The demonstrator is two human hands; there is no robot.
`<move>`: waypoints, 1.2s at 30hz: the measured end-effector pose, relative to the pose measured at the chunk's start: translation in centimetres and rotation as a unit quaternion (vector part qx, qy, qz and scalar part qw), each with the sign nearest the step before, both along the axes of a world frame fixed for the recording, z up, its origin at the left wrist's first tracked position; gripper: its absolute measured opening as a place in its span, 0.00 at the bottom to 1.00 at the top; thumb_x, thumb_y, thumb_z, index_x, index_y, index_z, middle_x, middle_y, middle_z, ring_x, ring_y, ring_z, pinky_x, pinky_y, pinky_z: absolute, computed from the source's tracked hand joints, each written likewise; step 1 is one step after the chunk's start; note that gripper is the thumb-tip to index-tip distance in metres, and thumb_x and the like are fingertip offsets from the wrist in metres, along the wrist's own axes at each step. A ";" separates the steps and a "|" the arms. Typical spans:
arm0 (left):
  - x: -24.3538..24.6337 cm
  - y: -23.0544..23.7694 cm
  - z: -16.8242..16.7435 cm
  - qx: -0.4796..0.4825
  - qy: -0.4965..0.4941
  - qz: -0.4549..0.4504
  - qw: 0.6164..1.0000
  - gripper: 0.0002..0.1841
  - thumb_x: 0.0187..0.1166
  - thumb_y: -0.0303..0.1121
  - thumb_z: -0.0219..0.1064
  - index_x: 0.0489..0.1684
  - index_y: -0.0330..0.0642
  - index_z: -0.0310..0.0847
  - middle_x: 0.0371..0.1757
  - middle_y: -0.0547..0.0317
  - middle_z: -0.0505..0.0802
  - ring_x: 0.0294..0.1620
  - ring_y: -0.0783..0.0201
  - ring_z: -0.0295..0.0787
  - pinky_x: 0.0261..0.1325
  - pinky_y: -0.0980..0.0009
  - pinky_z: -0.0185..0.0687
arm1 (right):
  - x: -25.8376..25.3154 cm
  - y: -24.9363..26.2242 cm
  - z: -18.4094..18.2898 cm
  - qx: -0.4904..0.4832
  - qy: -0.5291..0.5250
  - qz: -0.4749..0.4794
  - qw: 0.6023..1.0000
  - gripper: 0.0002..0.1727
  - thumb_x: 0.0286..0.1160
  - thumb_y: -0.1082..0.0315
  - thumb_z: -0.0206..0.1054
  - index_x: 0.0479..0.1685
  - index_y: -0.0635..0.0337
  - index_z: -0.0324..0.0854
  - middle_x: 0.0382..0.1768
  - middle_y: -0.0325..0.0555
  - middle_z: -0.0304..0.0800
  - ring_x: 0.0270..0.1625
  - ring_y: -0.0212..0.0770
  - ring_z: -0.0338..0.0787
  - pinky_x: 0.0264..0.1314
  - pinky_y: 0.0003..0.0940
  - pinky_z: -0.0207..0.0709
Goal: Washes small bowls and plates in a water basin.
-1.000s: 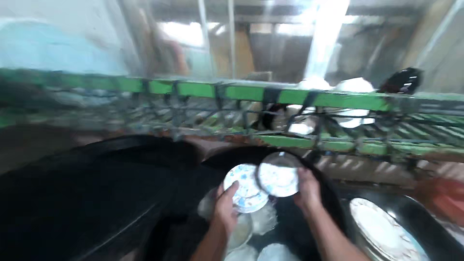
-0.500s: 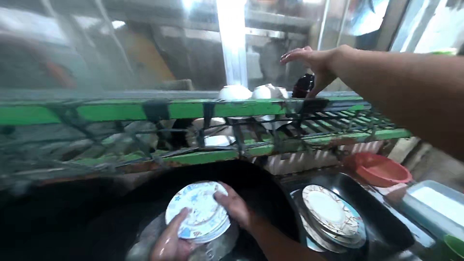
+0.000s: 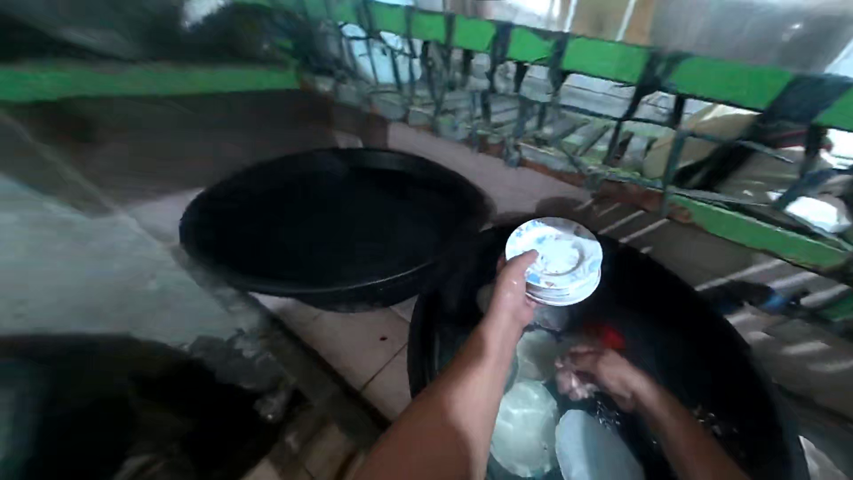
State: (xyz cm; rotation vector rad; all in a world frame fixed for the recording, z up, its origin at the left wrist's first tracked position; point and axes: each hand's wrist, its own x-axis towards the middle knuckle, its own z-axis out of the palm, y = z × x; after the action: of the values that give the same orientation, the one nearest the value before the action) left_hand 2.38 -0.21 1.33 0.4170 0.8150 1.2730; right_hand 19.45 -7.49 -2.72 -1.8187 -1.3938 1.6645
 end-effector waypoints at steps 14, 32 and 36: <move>-0.4 0.4 -0.6 -0.028 -0.018 0.003 0.999 0.29 0.84 0.43 0.62 0.86 0.62 0.61 0.67 0.41 0.85 0.58 0.43 0.88 0.49 0.44 0.87 | -2.7 -0.9 -6.2 0.075 -0.154 0.179 0.969 0.29 0.87 0.72 0.58 0.87 0.65 0.62 0.82 0.62 0.70 0.83 0.48 0.72 0.86 0.41 0.63; -0.6 0.8 -1.2 0.007 0.026 0.097 0.995 0.34 0.83 0.41 0.65 0.90 0.62 0.56 0.70 0.42 0.85 0.61 0.43 0.87 0.52 0.44 0.87 | 2.6 0.1 0.5 0.249 0.101 -0.075 0.960 0.17 0.78 0.67 0.62 0.61 0.67 0.82 0.46 0.43 0.91 0.47 0.33 0.90 0.56 0.34 0.85; -0.4 0.7 -1.4 -0.003 0.057 0.082 0.995 0.32 0.84 0.44 0.65 0.89 0.65 0.58 0.70 0.41 0.85 0.60 0.41 0.87 0.48 0.42 0.86 | 4.9 0.4 0.8 0.338 0.254 -0.242 0.873 0.16 0.80 0.72 0.56 0.62 0.64 0.78 0.38 0.42 0.91 0.41 0.36 0.92 0.48 0.37 0.89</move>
State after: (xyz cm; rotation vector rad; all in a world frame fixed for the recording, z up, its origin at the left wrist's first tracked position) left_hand 2.02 0.51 -0.09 0.4275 0.9652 1.4083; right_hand 24.31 -7.05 -1.92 -1.0883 -0.9877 1.0776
